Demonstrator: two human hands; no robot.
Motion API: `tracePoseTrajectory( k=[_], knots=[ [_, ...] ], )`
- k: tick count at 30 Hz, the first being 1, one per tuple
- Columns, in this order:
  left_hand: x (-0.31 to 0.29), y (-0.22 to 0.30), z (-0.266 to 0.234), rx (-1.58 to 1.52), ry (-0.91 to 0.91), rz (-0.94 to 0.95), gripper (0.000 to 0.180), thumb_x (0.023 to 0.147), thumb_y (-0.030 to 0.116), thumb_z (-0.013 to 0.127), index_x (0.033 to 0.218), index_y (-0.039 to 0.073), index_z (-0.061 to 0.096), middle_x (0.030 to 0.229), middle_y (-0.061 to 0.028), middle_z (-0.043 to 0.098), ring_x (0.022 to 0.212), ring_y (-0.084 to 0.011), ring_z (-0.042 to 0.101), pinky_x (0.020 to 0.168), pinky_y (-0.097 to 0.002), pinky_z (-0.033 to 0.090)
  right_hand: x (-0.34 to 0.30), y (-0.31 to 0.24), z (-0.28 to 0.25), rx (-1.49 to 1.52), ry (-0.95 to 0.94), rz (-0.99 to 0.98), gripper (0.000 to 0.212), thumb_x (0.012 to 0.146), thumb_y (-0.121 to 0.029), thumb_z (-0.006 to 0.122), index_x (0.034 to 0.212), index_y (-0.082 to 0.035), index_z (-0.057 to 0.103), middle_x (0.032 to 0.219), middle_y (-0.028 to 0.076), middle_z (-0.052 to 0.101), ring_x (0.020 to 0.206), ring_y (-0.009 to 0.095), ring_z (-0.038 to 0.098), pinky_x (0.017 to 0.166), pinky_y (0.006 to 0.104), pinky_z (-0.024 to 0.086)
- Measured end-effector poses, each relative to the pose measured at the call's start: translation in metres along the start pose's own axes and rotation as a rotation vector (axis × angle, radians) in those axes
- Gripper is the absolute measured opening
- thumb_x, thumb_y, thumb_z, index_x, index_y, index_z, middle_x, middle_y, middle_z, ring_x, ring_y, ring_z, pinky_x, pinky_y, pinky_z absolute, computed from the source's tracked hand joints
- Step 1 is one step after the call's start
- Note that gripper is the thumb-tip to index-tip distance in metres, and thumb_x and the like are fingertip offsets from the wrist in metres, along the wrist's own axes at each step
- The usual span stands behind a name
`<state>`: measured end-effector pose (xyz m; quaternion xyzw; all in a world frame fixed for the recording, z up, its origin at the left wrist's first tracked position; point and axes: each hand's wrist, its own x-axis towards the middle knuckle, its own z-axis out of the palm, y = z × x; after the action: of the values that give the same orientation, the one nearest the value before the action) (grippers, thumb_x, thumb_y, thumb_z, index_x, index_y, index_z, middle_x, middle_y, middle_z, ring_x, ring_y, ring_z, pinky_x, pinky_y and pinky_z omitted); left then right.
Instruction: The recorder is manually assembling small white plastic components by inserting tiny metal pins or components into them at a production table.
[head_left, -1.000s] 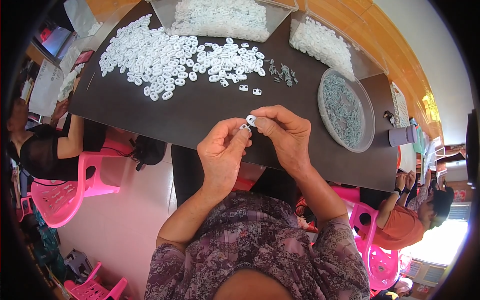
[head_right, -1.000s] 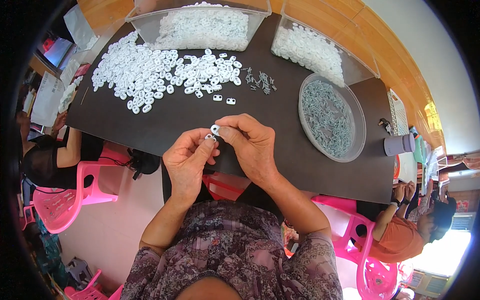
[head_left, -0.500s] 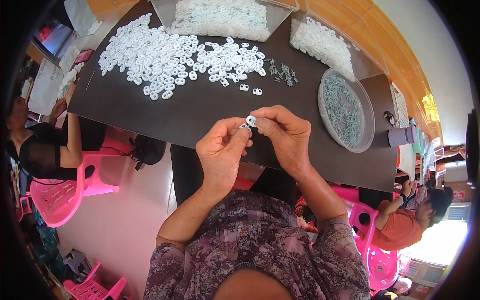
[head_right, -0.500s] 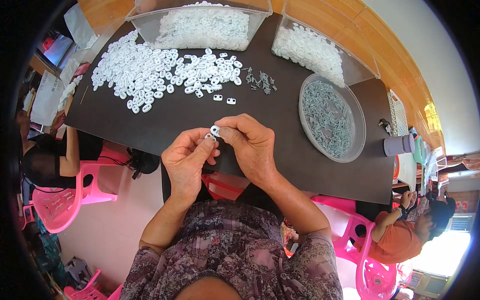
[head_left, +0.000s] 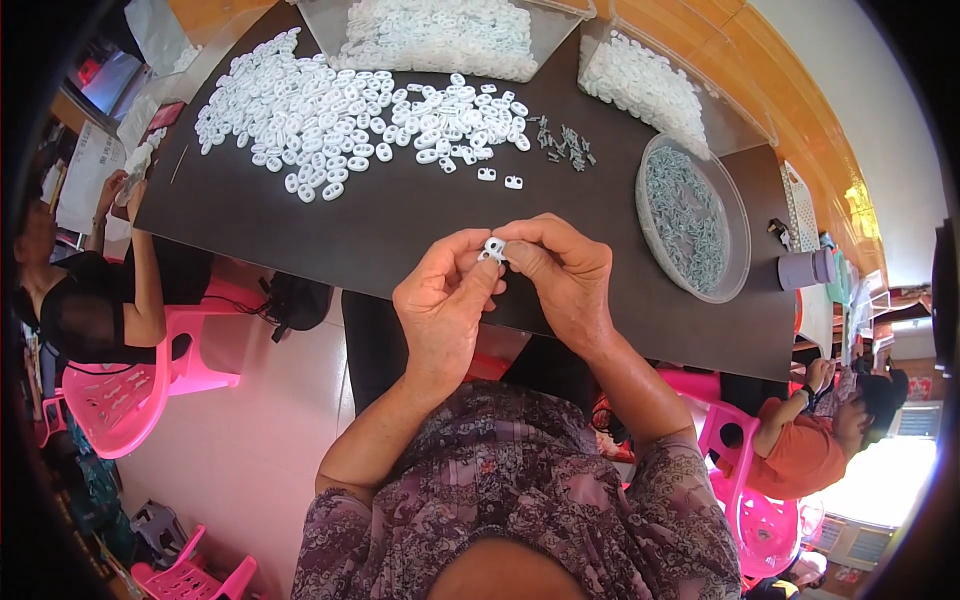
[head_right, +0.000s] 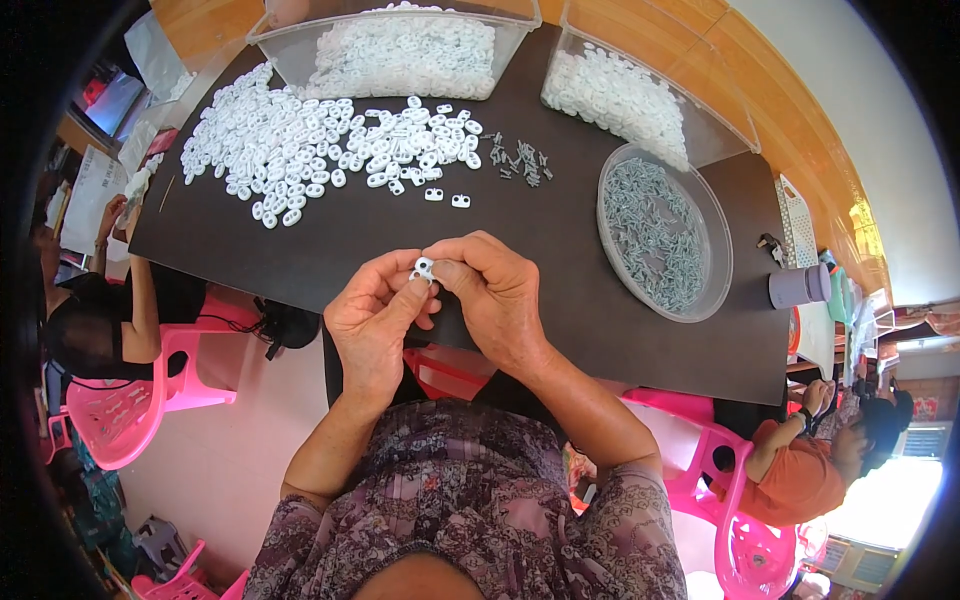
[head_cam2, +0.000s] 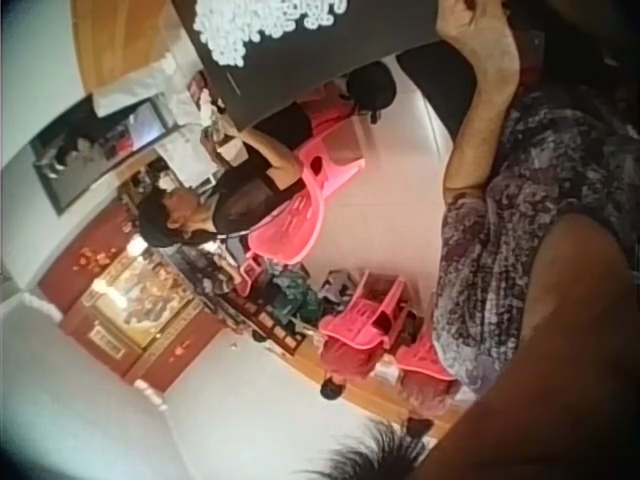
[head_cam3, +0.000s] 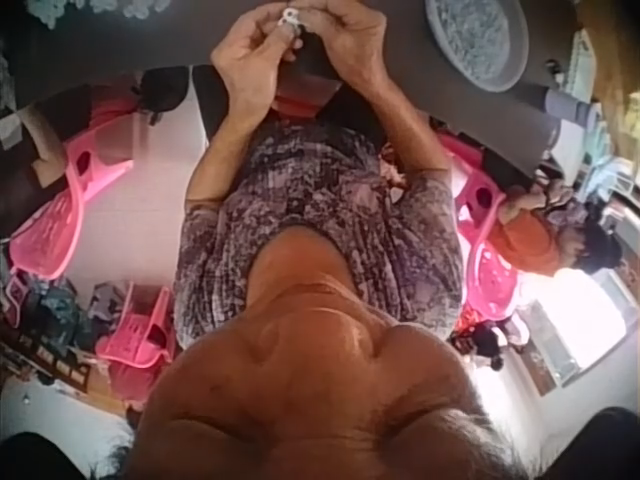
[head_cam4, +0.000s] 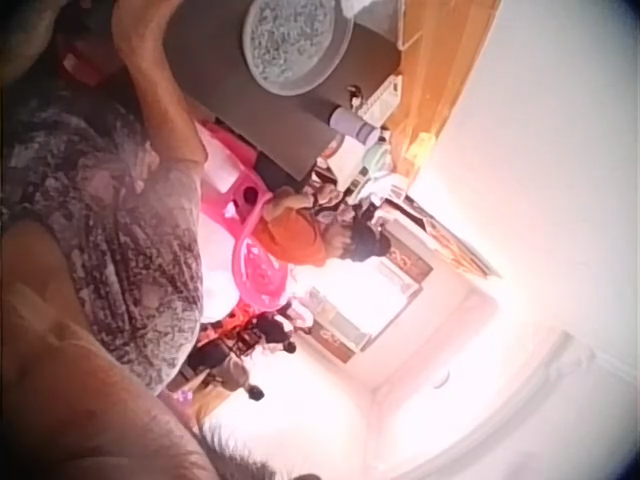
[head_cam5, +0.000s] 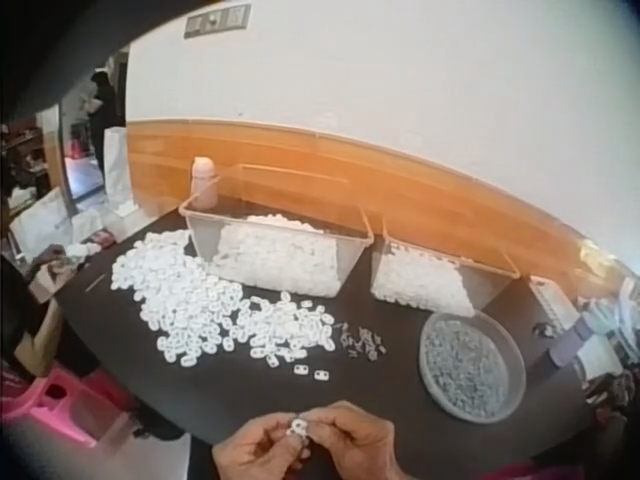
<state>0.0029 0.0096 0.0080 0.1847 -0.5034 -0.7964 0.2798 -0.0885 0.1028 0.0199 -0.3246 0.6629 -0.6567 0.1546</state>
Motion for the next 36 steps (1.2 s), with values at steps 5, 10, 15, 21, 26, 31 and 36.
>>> tracePoseTrajectory(
  k=[5, 10, 15, 21, 26, 31, 36],
  knots=[
    [0.001, -0.003, -0.004, -0.019, -0.005, -0.004, 0.023, 0.087, 0.001, 0.058, 0.109, -0.007, 0.058, 0.082, -0.0088, 0.064, 0.068, -0.0115, 0.060, 0.056, -0.0214, 0.048, -0.001, 0.003, 0.000, -0.058, -0.012, -0.023, 0.016, 0.083, 0.007, 0.056, 0.095, 0.002, 0.066, 0.085, 0.005, 0.062, 0.076, 0.008, 0.056, 0.068, 0.0218, 0.046],
    [0.004, -0.003, -0.006, -0.079, -0.032, 0.030, 0.022, 0.088, 0.001, 0.056, 0.108, -0.008, 0.058, 0.083, -0.0101, 0.064, 0.065, -0.0124, 0.060, 0.057, -0.0228, 0.049, -0.004, -0.002, 0.000, -0.110, -0.086, 0.004, 0.025, 0.080, 0.007, 0.060, 0.104, 0.001, 0.063, 0.090, 0.005, 0.059, 0.075, 0.009, 0.055, 0.067, 0.0225, 0.046],
    [0.005, -0.002, -0.003, -0.126, -0.008, -0.009, 0.021, 0.089, 0.001, 0.056, 0.107, -0.009, 0.058, 0.088, -0.0123, 0.065, 0.067, -0.0136, 0.061, 0.059, -0.0237, 0.051, -0.003, 0.000, -0.001, -0.370, -0.069, -0.293, 0.035, 0.072, 0.009, 0.064, 0.106, 0.000, 0.062, 0.090, 0.007, 0.058, 0.073, 0.012, 0.055, 0.064, 0.0237, 0.047],
    [0.001, -0.002, 0.001, -0.187, 0.004, -0.029, 0.022, 0.089, 0.002, 0.056, 0.108, -0.009, 0.059, 0.093, -0.0133, 0.065, 0.073, -0.0143, 0.062, 0.061, -0.0239, 0.051, -0.006, 0.004, -0.001, -0.468, 0.008, -0.404, 0.036, 0.069, 0.010, 0.065, 0.104, 0.001, 0.063, 0.091, 0.009, 0.059, 0.072, 0.014, 0.055, 0.062, 0.0248, 0.048],
    [0.000, -0.005, -0.003, -0.131, -0.023, -0.017, 0.021, 0.089, 0.002, 0.056, 0.107, -0.008, 0.060, 0.091, -0.0113, 0.065, 0.070, -0.0130, 0.060, 0.060, -0.0229, 0.049, -0.008, 0.006, -0.003, -0.422, 0.005, -0.377, 0.035, 0.070, 0.009, 0.066, 0.104, 0.000, 0.064, 0.092, 0.009, 0.060, 0.073, 0.013, 0.054, 0.062, 0.0247, 0.048],
    [-0.001, -0.006, -0.003, -0.128, -0.022, 0.029, 0.019, 0.088, 0.001, 0.057, 0.105, -0.007, 0.061, 0.088, -0.0098, 0.064, 0.068, -0.0119, 0.058, 0.059, -0.0223, 0.048, -0.012, 0.004, -0.001, -0.386, -0.002, -0.338, 0.036, 0.071, 0.009, 0.066, 0.106, 0.000, 0.063, 0.093, 0.008, 0.060, 0.075, 0.013, 0.054, 0.063, 0.0242, 0.047],
    [-0.002, 0.000, -0.001, -0.147, -0.009, 0.033, 0.021, 0.089, 0.002, 0.057, 0.107, -0.008, 0.061, 0.086, -0.0080, 0.063, 0.066, -0.0090, 0.056, 0.061, -0.0202, 0.047, -0.015, 0.002, 0.000, -0.389, -0.007, -0.353, 0.037, 0.072, 0.008, 0.065, 0.108, 0.000, 0.062, 0.094, 0.009, 0.061, 0.076, 0.014, 0.055, 0.064, 0.0249, 0.047]
  ],
)
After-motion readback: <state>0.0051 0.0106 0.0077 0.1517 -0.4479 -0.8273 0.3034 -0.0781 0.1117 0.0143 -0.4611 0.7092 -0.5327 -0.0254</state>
